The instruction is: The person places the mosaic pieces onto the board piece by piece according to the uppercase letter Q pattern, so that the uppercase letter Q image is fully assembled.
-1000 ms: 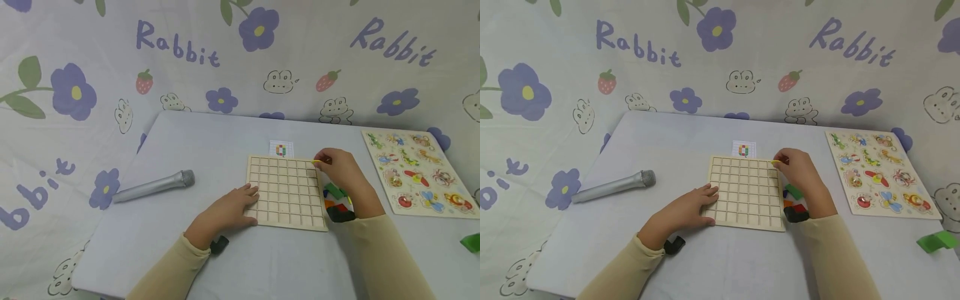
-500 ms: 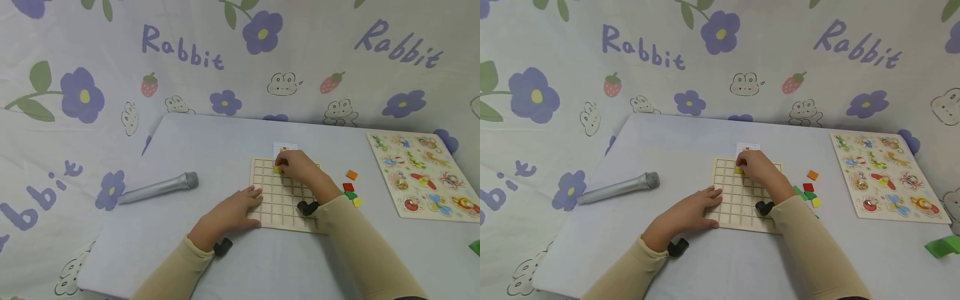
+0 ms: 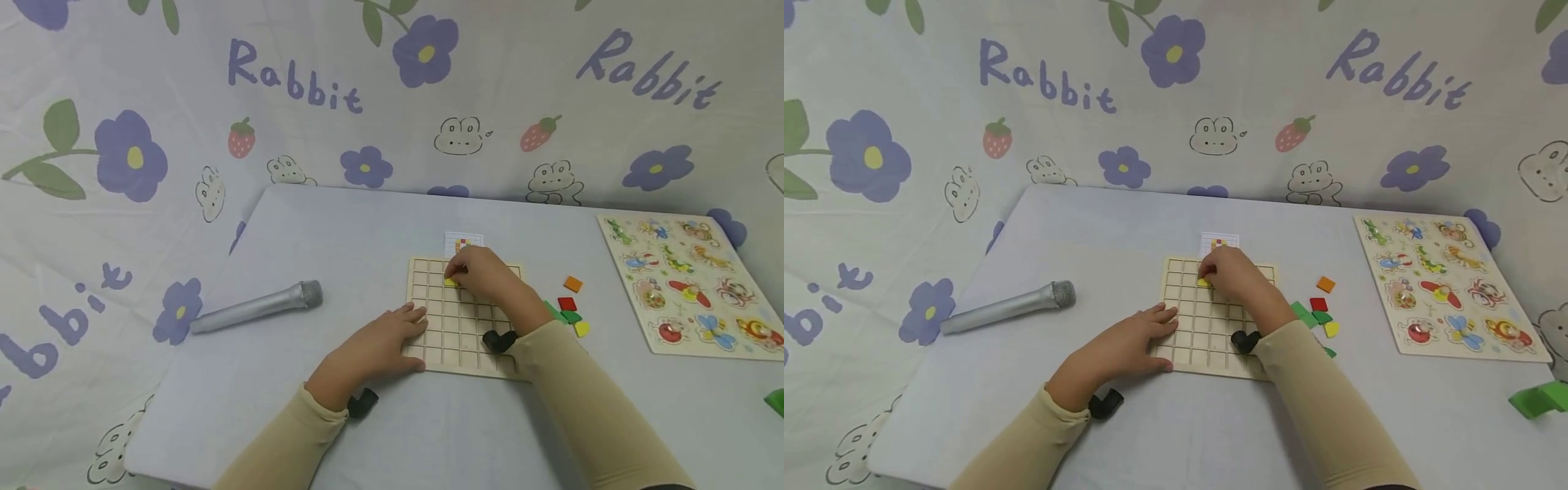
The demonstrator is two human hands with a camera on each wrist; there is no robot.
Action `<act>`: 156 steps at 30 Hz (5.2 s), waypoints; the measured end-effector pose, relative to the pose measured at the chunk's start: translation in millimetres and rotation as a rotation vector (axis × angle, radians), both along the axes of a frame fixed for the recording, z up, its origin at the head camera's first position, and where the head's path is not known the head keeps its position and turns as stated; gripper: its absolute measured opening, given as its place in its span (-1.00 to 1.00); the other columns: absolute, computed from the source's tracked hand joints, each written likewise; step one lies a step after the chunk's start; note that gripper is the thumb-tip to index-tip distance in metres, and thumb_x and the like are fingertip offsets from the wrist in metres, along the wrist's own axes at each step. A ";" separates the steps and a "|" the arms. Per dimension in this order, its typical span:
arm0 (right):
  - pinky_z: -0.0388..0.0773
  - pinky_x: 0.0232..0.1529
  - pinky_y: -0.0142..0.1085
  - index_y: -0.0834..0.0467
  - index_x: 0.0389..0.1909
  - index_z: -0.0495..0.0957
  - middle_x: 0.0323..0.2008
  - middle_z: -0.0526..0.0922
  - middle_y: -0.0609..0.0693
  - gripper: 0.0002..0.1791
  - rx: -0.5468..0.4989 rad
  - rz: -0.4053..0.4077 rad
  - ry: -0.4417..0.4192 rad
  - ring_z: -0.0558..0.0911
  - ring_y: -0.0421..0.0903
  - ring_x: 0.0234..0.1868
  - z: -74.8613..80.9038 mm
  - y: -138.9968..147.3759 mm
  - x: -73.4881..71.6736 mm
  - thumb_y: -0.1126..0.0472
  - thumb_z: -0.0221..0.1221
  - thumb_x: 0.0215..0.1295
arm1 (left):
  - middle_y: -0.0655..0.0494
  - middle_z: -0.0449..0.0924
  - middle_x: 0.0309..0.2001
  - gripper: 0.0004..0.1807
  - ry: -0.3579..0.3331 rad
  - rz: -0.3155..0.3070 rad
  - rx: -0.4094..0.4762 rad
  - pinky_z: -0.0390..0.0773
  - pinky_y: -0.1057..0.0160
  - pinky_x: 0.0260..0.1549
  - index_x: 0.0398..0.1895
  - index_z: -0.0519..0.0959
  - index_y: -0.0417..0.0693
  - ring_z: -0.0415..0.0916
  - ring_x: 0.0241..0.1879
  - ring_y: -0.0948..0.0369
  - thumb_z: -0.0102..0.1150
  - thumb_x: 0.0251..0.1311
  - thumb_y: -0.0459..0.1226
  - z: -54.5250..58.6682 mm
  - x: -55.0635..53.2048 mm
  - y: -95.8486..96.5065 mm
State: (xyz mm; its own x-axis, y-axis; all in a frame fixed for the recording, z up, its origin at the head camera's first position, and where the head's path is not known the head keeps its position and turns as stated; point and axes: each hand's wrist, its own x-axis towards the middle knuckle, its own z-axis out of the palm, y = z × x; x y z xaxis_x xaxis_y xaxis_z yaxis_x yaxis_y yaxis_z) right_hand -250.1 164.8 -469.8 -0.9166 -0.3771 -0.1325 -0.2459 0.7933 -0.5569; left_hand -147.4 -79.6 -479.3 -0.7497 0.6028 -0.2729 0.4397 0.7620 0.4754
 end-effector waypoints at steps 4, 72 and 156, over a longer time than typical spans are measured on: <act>0.69 0.19 0.09 0.22 0.01 0.82 0.07 0.78 0.19 -0.78 0.002 0.005 0.032 0.71 0.16 0.12 3.0 5.1 3.8 0.38 0.22 0.57 | 0.12 0.15 0.75 -0.13 0.002 -0.001 0.000 0.06 -0.01 0.76 0.66 0.39 -0.07 -0.05 0.78 0.10 0.51 0.37 -0.02 -1.2 0.3 1.9; 0.59 -0.03 -0.14 0.16 -0.05 0.71 -0.08 0.72 0.13 -0.88 -0.115 -0.205 -0.119 0.61 0.07 -0.05 -11.5 33.6 7.6 0.22 0.26 0.57 | 0.12 0.16 0.75 -0.12 0.000 0.002 0.022 0.03 0.00 0.76 0.66 0.39 -0.07 -0.06 0.78 0.10 0.51 0.36 -0.02 -6.2 -3.1 -0.4; 0.62 0.06 -0.02 0.19 0.10 0.66 -0.06 0.68 0.17 -0.81 -0.066 -0.218 -0.047 0.58 0.13 -0.02 -0.4 56.9 24.2 0.28 0.16 0.63 | 0.15 0.17 0.74 -0.13 -0.023 0.021 0.050 0.03 -0.01 0.76 0.66 0.39 -0.06 -0.06 0.78 0.11 0.52 0.36 -0.03 -10.8 -1.1 4.7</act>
State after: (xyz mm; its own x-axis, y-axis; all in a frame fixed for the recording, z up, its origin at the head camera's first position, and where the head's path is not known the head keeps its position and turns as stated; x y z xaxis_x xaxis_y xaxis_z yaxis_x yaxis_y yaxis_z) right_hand -225.9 221.7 -470.2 -0.9708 -0.1806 -0.1581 -0.0459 0.7863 -0.6162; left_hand -148.5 -75.0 -490.1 -0.7561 0.6005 -0.2602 0.4128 0.7461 0.5225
